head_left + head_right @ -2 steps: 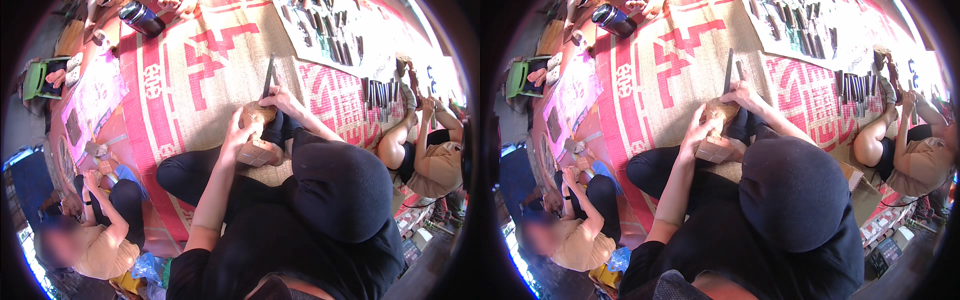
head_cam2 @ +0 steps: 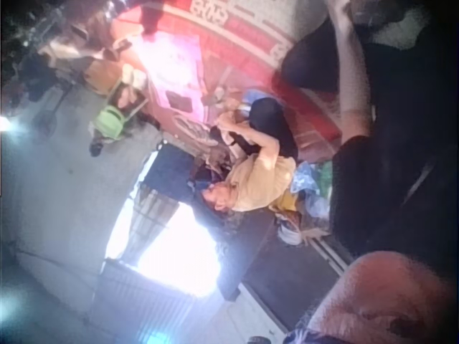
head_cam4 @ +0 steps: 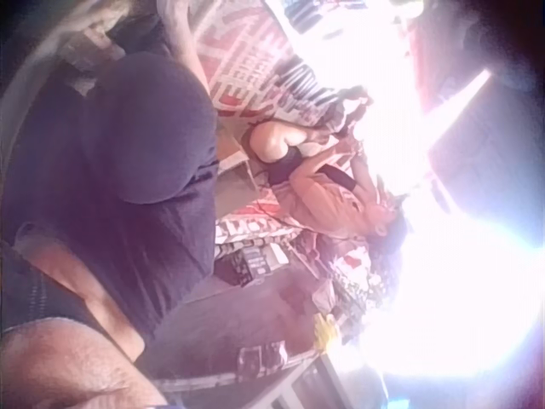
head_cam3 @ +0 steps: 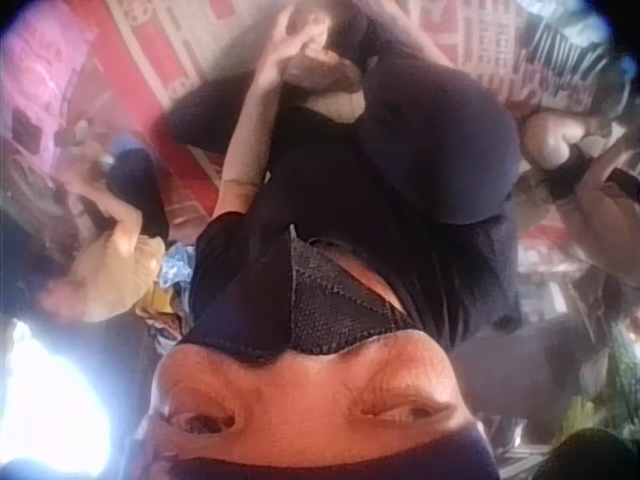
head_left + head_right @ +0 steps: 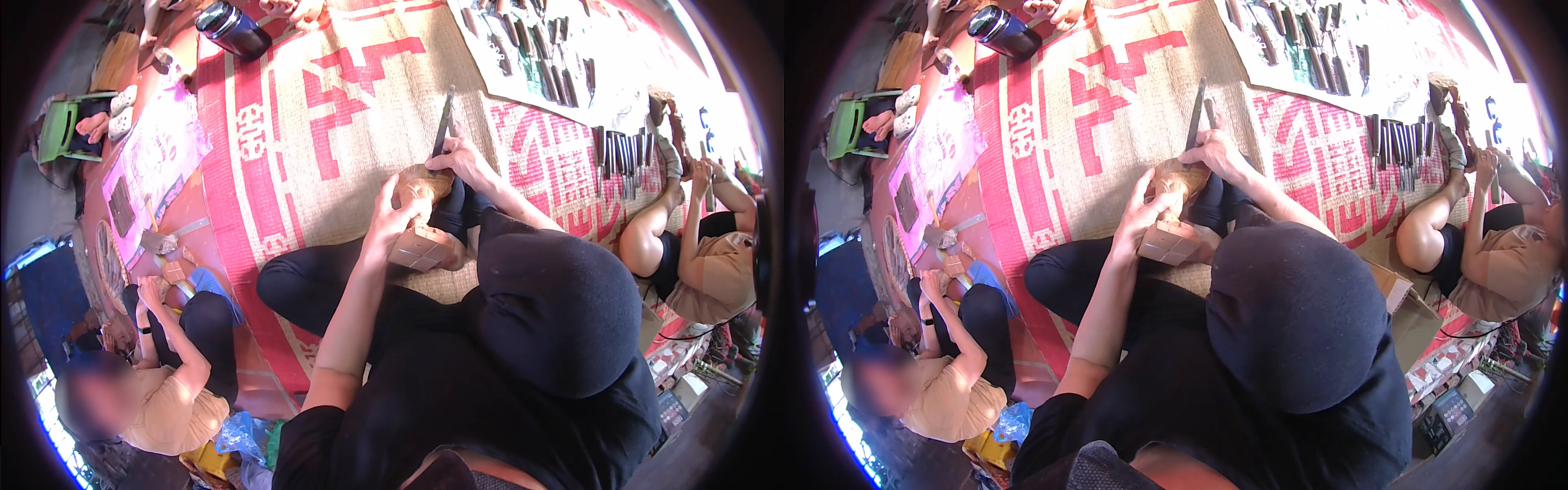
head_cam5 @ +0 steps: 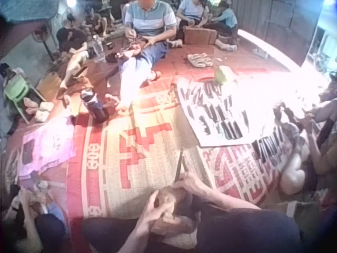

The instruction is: The person sits on a mat and carves a small wooden object using a knife. They hold the wood in their left hand and use the knife in their right hand to shape the surface, occasionally rotating the object to access different sides.

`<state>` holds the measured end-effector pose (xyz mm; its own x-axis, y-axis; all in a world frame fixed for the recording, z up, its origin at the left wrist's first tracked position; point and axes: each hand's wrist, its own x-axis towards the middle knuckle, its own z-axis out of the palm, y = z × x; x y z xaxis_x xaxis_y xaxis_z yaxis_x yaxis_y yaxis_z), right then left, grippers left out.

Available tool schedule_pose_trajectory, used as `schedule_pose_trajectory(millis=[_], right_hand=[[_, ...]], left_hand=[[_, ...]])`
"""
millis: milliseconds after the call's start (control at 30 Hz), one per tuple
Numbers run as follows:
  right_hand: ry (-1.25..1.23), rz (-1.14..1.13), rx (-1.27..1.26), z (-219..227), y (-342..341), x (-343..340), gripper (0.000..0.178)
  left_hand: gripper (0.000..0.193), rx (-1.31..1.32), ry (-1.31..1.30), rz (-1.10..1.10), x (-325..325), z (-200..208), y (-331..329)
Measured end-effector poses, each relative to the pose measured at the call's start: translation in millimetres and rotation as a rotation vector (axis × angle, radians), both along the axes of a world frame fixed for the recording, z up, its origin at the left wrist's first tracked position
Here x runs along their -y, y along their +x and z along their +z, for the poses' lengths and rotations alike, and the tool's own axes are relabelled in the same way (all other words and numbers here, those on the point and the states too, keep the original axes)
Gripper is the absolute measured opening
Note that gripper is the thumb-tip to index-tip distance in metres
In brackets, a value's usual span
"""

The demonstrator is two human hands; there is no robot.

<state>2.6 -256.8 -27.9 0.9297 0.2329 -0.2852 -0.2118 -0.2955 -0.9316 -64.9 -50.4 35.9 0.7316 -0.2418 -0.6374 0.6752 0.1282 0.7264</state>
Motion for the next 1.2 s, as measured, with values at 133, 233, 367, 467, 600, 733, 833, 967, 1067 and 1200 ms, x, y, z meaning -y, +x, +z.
schedule_pose_trajectory(millis=[133,233,367,467,600,733,833,967,1067,1200], right_hand=[[0.317,-0.284,-0.297,51,7,-1,0.008],[0.261,-0.224,-0.231,55,7,4,0.011],[0.083,-0.029,-0.056,50,-4,-16,0.012],[-0.028,-0.069,-0.127,41,1,-9,0.012],[0.31,-0.28,-0.287,53,10,-7,0.01],[0.214,-0.174,-0.162,58,4,-1,0.012],[0.113,0.005,-0.074,49,-1,-18,0.012],[0.139,-0.17,-0.178,48,6,-8,0.011],[0.28,-0.28,-0.257,51,11,7,0.007],[0.123,-0.003,-0.131,44,6,-10,0.015]], left_hand=[[0.087,0.014,0.035,-0.04,-2,-5,2],[0.087,0.05,-0.016,-0.024,-1,-3,1],[0.086,0.123,-0.075,0.051,-2,-11,0],[0.087,0.055,-0.04,-0.001,-2,-11,0],[0.088,0.051,0.078,-0.033,-5,1,-1],[0.087,0.015,-0.019,0.007,3,-1,-1],[0.087,0.047,-0.046,0.04,-3,-9,-1],[0.089,0.076,-0.11,0.069,1,-1,-1],[0.089,0.059,-0.154,0.072,6,5,1],[0.085,0.013,0.035,0.021,-5,-10,-3]])
